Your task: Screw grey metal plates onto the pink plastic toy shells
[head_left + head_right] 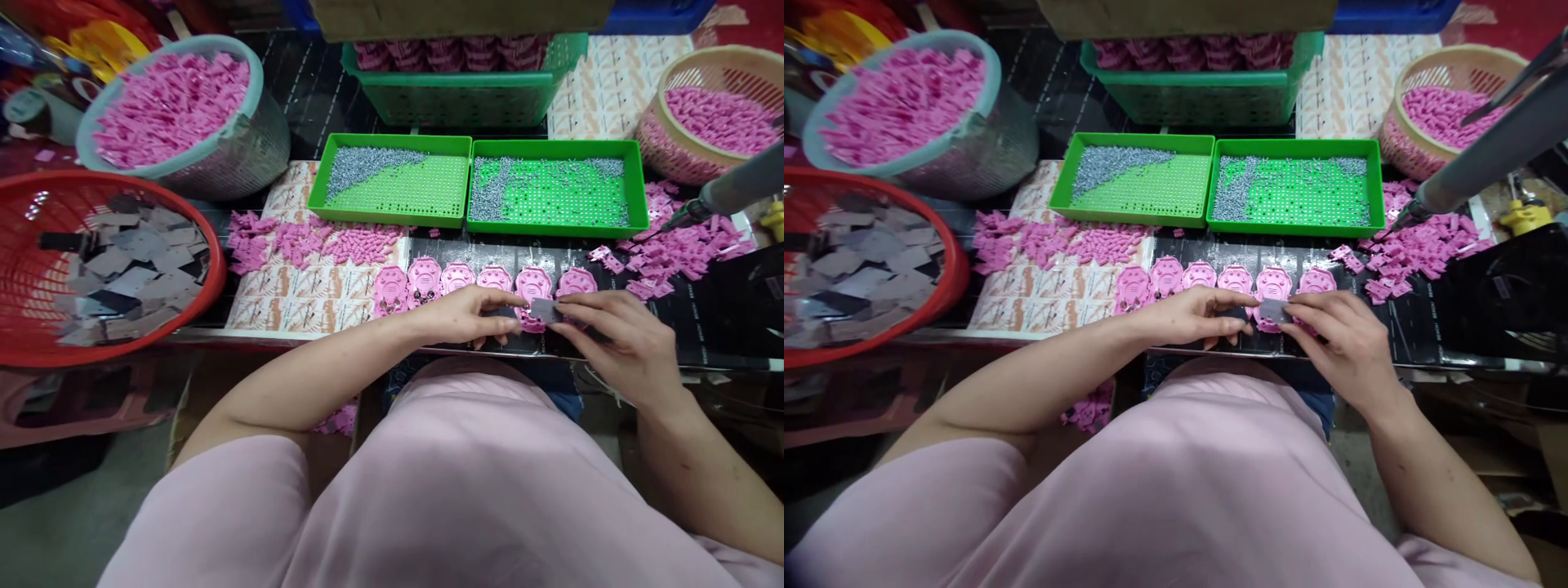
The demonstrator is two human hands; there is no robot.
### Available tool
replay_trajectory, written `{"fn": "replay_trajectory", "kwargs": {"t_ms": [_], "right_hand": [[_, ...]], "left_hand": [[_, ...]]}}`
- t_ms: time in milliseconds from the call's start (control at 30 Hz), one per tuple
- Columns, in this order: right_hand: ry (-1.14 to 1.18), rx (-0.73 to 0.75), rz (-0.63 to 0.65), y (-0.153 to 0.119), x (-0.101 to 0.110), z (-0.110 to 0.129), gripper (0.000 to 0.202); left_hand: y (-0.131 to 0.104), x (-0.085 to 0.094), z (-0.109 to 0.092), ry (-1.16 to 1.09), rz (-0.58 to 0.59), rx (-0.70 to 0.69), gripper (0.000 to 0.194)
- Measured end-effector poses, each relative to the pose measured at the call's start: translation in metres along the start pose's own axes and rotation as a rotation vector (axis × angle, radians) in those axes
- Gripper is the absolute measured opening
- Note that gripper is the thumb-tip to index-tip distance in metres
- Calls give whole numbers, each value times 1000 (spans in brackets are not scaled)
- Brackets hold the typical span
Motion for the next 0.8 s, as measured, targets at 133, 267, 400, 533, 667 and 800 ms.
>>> {"fn": "replay_trajectory", "kwargs": {"t_ms": [133,267,400,533,667,800], "right_hand": [[-122,-34,35,-7,-13,-16,20],[-199,4,60,-5,-20,-15,18],[-67,1,74,6,-13,-1,22],[164,-76,66,17,-13,14,37],[553,-324,-57,23,-23,10,38],[1017,-304,-43,28,-35,14,26]], "left_hand": [[-5,9,3,-131,-12,1,53],[-7,11,7,-228,-24,1,50],[-6,8,12,-326,8,-6,41],[-6,7,0,-406,-56,-198,45],[-15,7,-25,-309,-247,-537,31],[-13,-4,-34,-257,-198,-697,27]]}}
Point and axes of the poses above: each hand's wrist, its own y-axis towards the middle knuckle, its own x-axis out of the back of the hand, z = x × y, the point moved 6 cm from there along y, towards the middle knuckle
